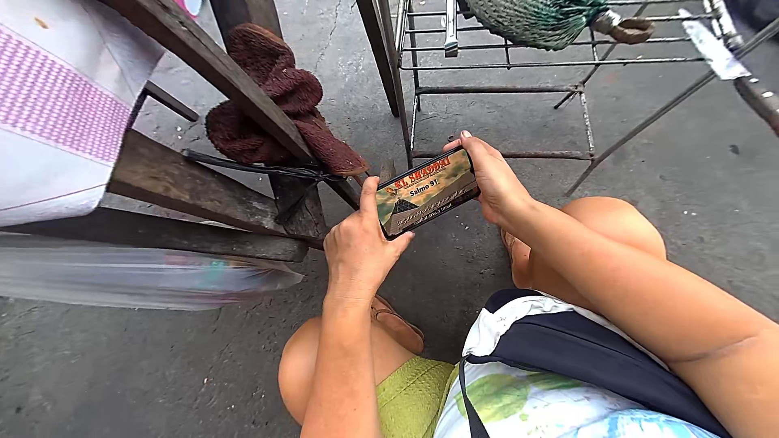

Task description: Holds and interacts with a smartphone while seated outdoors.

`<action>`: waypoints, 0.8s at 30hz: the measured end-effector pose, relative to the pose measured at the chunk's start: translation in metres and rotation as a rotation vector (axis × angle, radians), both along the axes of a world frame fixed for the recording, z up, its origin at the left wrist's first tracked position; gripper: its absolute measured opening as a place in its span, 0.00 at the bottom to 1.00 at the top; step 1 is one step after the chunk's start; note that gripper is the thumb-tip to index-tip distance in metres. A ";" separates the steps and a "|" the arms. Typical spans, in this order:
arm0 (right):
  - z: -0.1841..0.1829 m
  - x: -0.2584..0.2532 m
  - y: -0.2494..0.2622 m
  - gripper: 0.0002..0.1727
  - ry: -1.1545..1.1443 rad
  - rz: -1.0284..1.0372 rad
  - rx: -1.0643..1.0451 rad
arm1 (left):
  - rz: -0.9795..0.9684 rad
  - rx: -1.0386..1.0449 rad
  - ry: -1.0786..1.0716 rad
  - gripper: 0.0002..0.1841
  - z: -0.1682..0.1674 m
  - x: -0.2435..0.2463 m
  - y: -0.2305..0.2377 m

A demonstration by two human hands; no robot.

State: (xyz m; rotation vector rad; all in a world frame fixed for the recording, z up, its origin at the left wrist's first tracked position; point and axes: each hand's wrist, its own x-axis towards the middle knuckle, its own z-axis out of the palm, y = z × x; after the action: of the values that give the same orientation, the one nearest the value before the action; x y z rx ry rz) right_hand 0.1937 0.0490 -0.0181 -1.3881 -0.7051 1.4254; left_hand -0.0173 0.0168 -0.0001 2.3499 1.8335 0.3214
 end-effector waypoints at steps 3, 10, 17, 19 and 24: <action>0.000 -0.004 0.001 0.27 -0.009 0.012 -0.011 | 0.011 0.000 0.006 0.54 -0.001 -0.005 -0.001; -0.002 -0.014 0.003 0.27 -0.028 0.053 0.010 | 0.032 -0.004 0.018 0.54 0.004 -0.015 -0.005; -0.004 -0.015 0.004 0.27 -0.009 0.047 0.001 | 0.049 -0.021 0.018 0.54 0.008 -0.013 -0.006; -0.004 -0.015 0.004 0.27 -0.007 0.043 -0.005 | 0.043 -0.020 0.018 0.54 0.008 -0.013 -0.006; -0.003 -0.014 0.004 0.27 0.003 0.046 -0.010 | 0.045 -0.026 0.017 0.54 0.007 -0.012 -0.006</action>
State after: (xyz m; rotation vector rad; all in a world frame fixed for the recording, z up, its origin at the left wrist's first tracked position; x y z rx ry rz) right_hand 0.1794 0.0526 -0.0215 -1.3856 -0.7334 1.4688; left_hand -0.0296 0.0109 0.0071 2.3043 1.8889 0.2823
